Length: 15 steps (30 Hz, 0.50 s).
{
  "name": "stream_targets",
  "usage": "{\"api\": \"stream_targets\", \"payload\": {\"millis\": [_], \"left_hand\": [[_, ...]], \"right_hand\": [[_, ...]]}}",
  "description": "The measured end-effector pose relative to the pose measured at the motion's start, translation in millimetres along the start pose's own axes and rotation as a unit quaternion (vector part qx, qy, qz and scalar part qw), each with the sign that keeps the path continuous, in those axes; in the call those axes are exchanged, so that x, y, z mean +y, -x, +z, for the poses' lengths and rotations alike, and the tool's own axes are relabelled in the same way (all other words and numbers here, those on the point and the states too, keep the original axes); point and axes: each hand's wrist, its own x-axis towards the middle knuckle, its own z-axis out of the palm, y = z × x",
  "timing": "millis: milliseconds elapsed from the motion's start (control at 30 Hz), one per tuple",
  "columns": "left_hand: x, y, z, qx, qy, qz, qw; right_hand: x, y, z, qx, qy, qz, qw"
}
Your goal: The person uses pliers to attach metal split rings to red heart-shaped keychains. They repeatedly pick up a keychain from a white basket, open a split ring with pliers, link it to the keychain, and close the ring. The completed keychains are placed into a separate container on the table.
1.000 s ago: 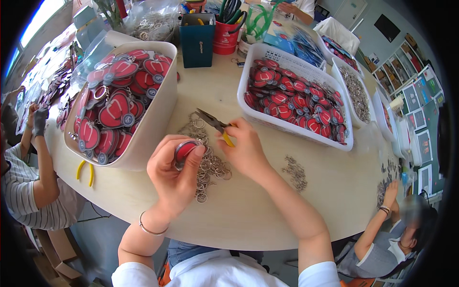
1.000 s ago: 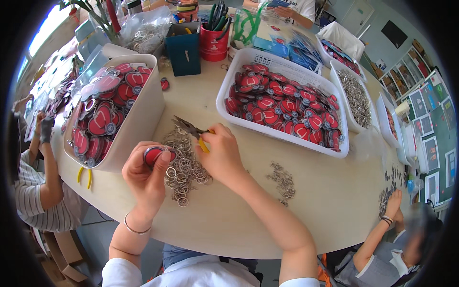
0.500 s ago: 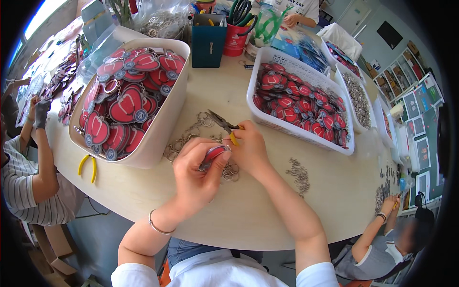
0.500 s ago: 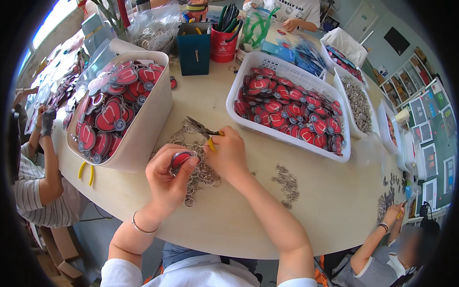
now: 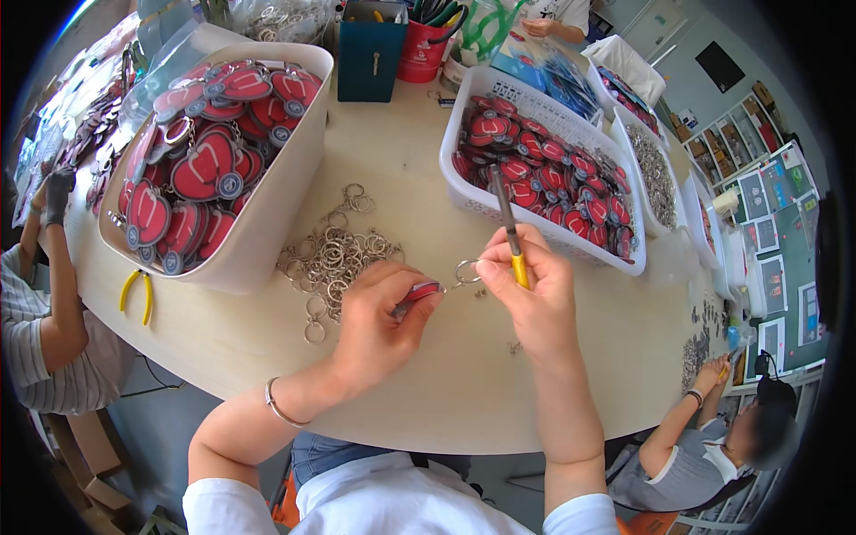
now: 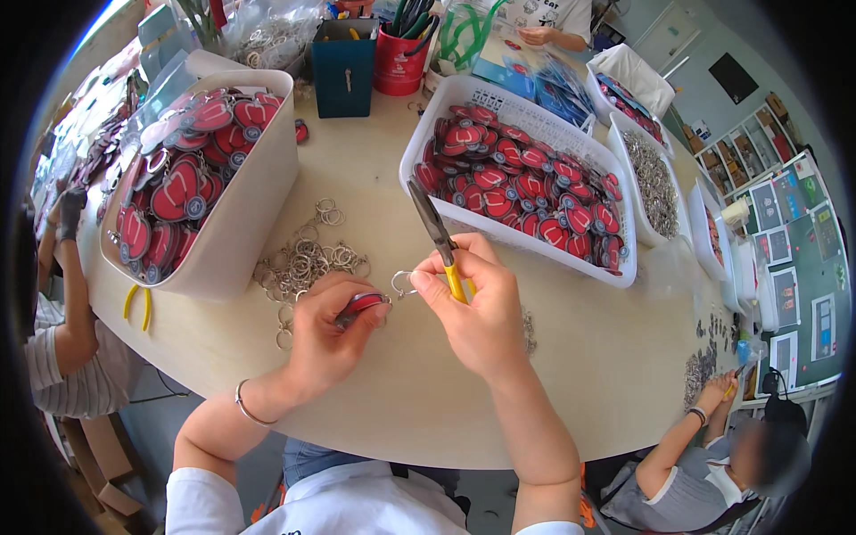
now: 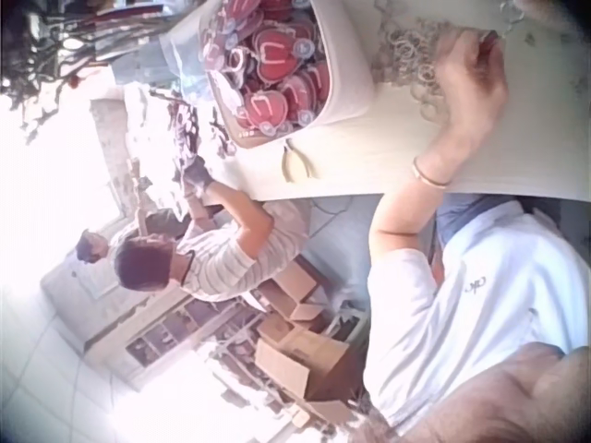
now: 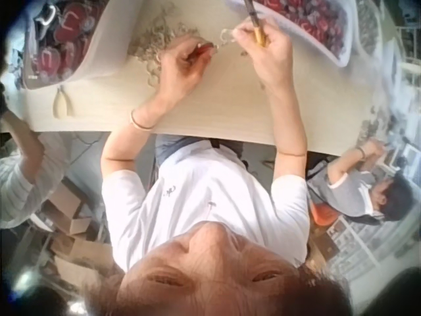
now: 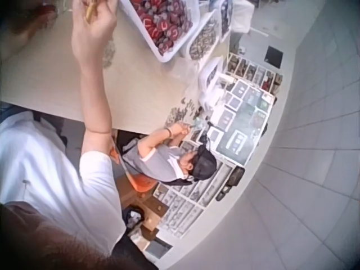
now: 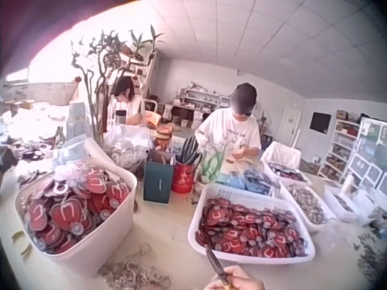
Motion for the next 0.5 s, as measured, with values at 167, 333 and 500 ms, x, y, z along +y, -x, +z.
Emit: {"api": "stream_targets", "payload": {"millis": [167,333,500], "left_hand": [[10,2,2,-0.001,0.008,0.024,1.0],[11,4,1,0.004,0.015,0.039,0.999],[11,4,0,0.006,0.019,0.059,0.998]], "right_hand": [[-14,10,-3,-0.01,0.038,-0.026,0.999],[-21,12,0,-0.009,0.018,-0.039,0.999],[-22,12,1,-0.001,-0.002,-0.036,0.999]]}}
